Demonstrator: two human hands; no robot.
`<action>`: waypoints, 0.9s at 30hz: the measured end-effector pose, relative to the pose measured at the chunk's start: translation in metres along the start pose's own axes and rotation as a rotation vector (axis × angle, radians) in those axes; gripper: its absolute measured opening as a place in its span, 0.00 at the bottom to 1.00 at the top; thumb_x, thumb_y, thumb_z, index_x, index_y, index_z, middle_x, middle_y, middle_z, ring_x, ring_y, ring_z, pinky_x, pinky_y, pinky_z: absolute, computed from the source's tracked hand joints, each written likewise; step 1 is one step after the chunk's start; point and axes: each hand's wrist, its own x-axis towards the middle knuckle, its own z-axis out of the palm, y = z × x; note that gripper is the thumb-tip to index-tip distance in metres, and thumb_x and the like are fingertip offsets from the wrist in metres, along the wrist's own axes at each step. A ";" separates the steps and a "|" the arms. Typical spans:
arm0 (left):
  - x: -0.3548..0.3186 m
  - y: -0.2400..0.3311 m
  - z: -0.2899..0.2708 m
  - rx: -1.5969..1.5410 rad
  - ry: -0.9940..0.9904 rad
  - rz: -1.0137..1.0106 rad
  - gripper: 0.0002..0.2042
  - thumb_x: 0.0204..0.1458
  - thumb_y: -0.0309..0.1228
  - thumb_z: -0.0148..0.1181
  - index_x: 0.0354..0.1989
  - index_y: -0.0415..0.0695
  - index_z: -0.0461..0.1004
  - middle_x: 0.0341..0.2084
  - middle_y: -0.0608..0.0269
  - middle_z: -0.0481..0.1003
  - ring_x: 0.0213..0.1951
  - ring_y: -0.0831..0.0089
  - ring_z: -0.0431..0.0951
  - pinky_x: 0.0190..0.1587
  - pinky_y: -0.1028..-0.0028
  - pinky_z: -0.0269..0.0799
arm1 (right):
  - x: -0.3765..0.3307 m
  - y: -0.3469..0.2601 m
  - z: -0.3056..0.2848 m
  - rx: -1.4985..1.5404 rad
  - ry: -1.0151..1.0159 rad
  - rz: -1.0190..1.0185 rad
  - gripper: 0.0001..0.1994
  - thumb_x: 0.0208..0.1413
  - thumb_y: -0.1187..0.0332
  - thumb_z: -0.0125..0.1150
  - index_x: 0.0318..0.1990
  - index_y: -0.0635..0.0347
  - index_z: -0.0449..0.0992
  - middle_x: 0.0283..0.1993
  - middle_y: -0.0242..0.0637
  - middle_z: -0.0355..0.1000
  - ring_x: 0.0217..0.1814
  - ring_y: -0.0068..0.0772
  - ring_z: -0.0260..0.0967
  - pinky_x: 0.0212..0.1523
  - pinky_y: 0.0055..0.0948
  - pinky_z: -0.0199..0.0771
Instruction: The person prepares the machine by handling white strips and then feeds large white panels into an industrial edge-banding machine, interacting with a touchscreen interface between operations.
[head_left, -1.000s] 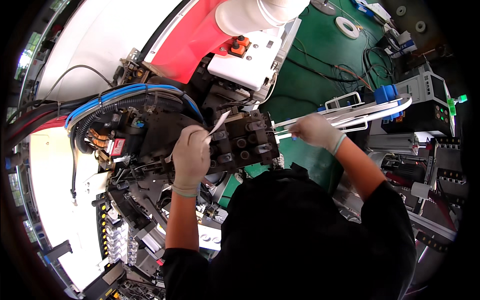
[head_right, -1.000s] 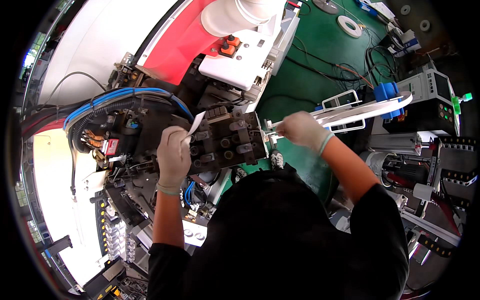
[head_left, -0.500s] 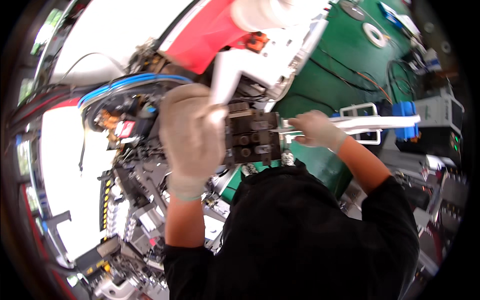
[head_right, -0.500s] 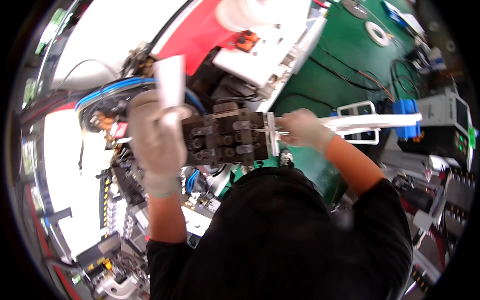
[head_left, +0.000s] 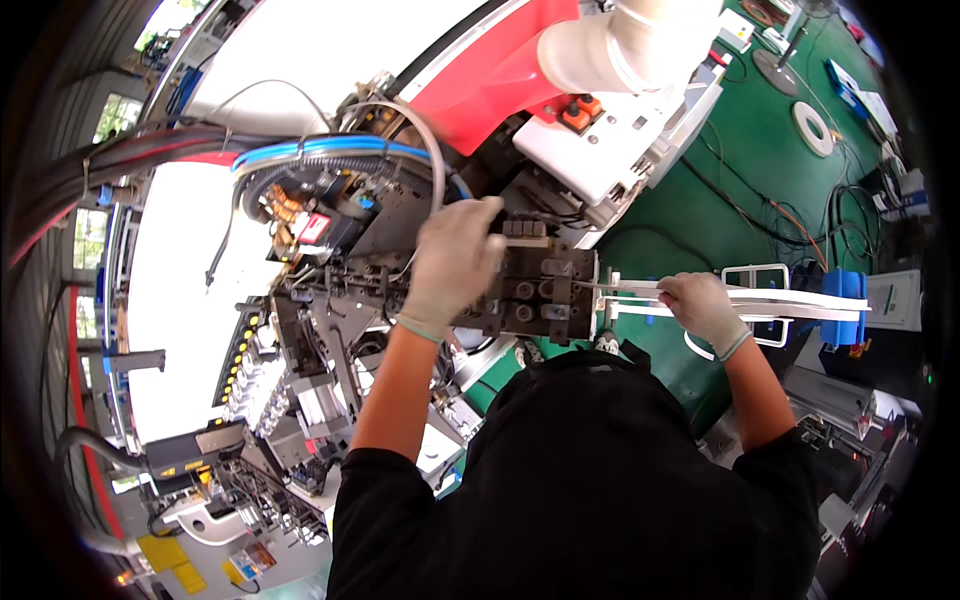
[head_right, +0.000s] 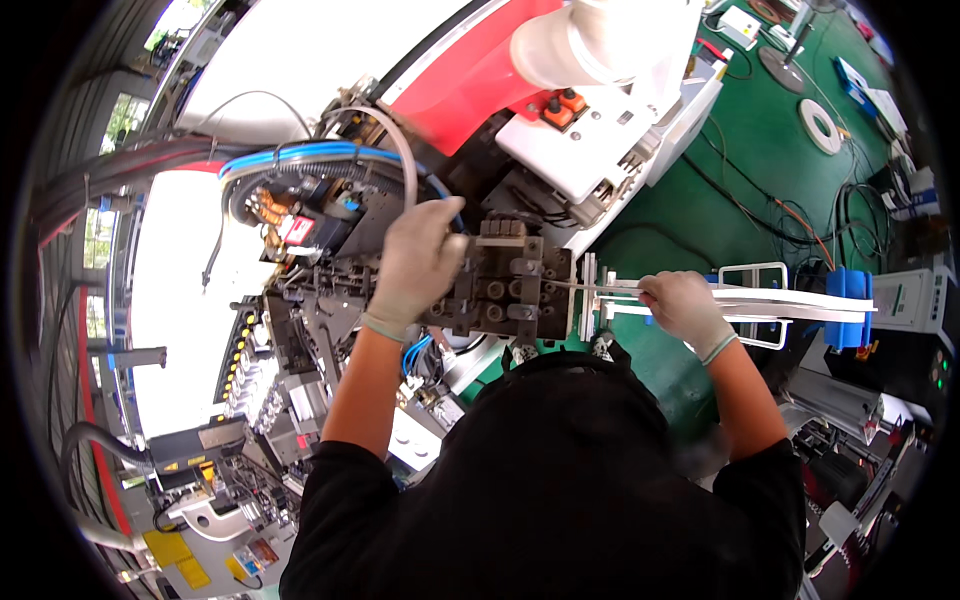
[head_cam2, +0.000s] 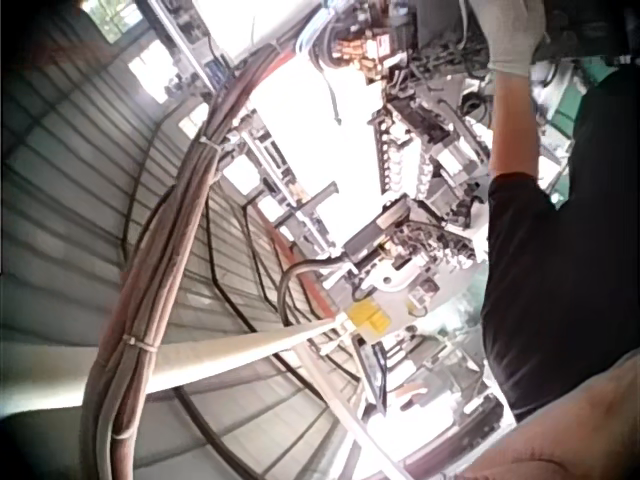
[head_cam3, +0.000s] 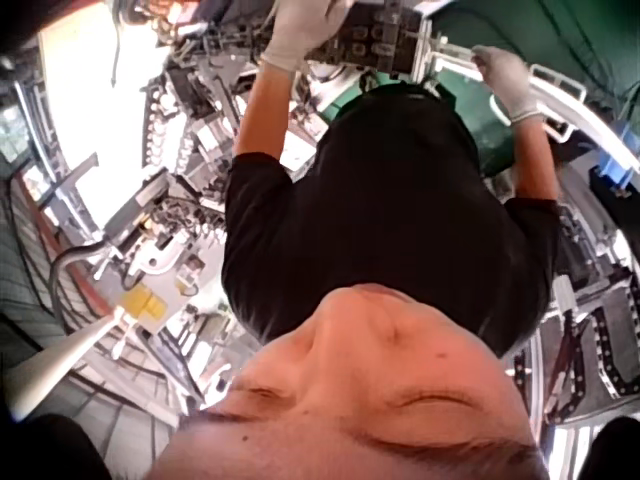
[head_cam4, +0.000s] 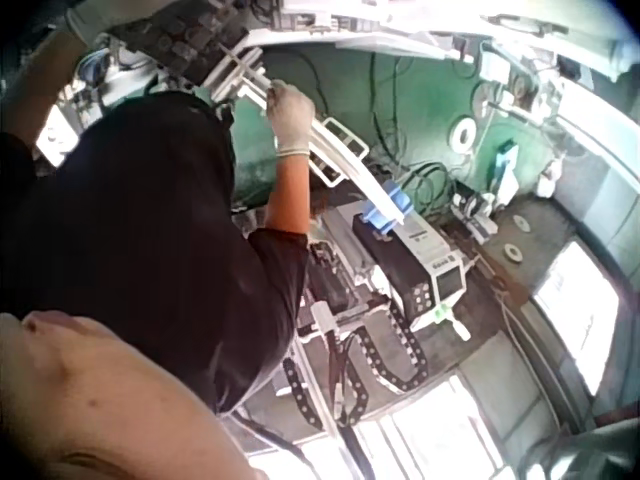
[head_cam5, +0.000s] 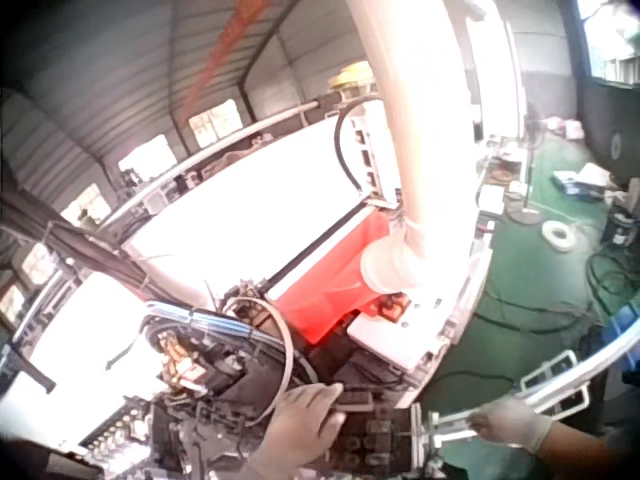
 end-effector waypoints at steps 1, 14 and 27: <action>-0.001 -0.012 -0.004 0.016 0.064 -0.064 0.18 0.51 0.27 0.58 0.51 0.36 0.73 0.46 0.45 0.75 0.49 0.46 0.74 0.54 0.54 0.69 | 0.000 0.002 -0.002 -0.003 0.004 0.001 0.07 0.56 0.65 0.59 0.36 0.56 0.80 0.30 0.40 0.77 0.35 0.49 0.76 0.38 0.46 0.74; -0.064 -0.089 0.002 -0.174 -0.033 -0.497 0.13 0.62 0.31 0.49 0.47 0.41 0.79 0.39 0.50 0.80 0.43 0.52 0.80 0.45 0.62 0.75 | -0.001 0.004 0.006 -0.061 -0.010 -0.032 0.06 0.56 0.65 0.58 0.36 0.54 0.80 0.30 0.39 0.77 0.36 0.46 0.76 0.40 0.44 0.74; -0.009 0.074 -0.117 -0.296 0.269 -0.036 0.10 0.56 0.26 0.57 0.43 0.33 0.77 0.33 0.55 0.79 0.31 0.66 0.75 0.38 0.69 0.70 | 0.015 0.031 0.025 -0.075 -0.003 -0.205 0.06 0.54 0.69 0.58 0.38 0.48 0.78 0.29 0.32 0.72 0.37 0.41 0.73 0.41 0.42 0.69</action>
